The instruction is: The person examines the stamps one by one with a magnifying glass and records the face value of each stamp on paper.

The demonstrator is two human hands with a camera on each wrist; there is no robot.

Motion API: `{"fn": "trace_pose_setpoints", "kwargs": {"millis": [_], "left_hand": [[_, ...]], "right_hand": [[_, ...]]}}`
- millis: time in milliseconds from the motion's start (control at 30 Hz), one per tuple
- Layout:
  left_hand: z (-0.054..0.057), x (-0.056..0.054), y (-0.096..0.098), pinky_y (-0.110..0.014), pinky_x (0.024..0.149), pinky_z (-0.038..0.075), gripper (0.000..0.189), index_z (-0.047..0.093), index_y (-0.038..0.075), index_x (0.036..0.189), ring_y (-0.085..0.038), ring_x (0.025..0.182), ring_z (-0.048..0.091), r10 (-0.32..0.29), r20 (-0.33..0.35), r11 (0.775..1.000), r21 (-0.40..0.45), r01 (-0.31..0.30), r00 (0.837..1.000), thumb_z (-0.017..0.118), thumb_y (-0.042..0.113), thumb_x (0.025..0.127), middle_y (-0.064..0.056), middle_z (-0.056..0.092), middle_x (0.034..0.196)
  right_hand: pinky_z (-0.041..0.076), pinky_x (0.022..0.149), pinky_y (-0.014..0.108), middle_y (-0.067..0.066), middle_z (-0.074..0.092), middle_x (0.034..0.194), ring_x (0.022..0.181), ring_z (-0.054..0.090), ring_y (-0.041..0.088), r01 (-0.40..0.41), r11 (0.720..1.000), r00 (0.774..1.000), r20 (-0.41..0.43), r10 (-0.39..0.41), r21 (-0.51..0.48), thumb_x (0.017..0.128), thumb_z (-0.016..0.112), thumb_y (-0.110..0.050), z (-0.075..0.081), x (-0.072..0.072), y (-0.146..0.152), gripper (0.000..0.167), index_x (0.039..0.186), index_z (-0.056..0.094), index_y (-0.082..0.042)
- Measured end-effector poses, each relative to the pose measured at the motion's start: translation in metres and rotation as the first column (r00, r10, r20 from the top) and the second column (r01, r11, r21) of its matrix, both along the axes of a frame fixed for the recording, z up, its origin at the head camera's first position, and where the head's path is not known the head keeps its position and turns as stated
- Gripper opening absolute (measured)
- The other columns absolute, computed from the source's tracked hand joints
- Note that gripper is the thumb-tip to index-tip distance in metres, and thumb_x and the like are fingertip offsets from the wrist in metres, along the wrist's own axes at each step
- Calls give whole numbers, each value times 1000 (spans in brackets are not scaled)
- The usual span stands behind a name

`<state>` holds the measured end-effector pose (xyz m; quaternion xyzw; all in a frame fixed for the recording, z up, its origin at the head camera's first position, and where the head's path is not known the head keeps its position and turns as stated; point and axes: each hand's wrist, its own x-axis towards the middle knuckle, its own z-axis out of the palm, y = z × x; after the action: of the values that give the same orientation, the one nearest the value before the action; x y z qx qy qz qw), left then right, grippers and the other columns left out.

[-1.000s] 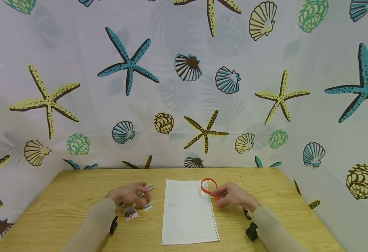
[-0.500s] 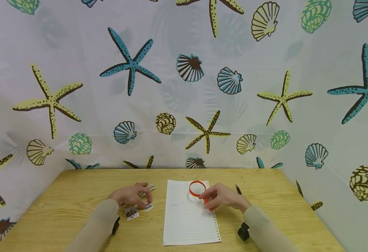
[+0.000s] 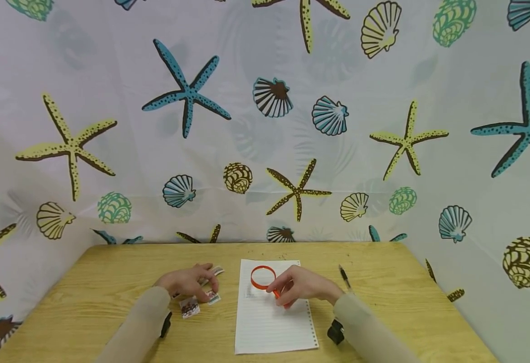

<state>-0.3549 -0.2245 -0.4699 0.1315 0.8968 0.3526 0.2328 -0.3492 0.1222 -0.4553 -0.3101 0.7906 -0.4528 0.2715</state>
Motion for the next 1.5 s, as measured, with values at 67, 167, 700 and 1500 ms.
{"fn": "trace_pose_setpoints", "kwargs": {"millis": [67,167,700,1500], "left_hand": [[0,0,0,-72,112,1,20,67,14,93,-50,147,-9,-1,-4,1000,-8,1,1000,76,2,78,-20,9,164],[-1,0,0,-72,112,1,21,67,16,94,-51,147,-8,-6,-5,999,-33,6,1000,75,4,79,-20,10,163],[4,0,0,-73,111,-2,20,65,20,94,-50,147,-8,-2,-7,996,-93,2,1000,74,8,81,-19,10,164],[1,-1,-1,-72,112,0,26,64,19,97,-48,148,-5,-8,-30,997,-82,6,1000,76,6,78,-18,12,163]], "right_hand": [[60,69,34,10,72,85,70,68,14,-15,1000,1000,2,15,0,83,75,0,3,1,-6,32,115,71,0],[60,69,33,11,73,85,70,68,14,-41,999,999,2,41,3,83,74,0,6,2,-15,32,115,71,0],[60,64,31,2,69,79,66,67,10,-144,989,988,-49,146,36,83,73,3,7,5,-52,28,111,72,2],[59,60,29,-2,65,75,62,65,5,-261,956,954,-119,277,130,80,76,4,5,11,-80,28,108,74,-3]]}}
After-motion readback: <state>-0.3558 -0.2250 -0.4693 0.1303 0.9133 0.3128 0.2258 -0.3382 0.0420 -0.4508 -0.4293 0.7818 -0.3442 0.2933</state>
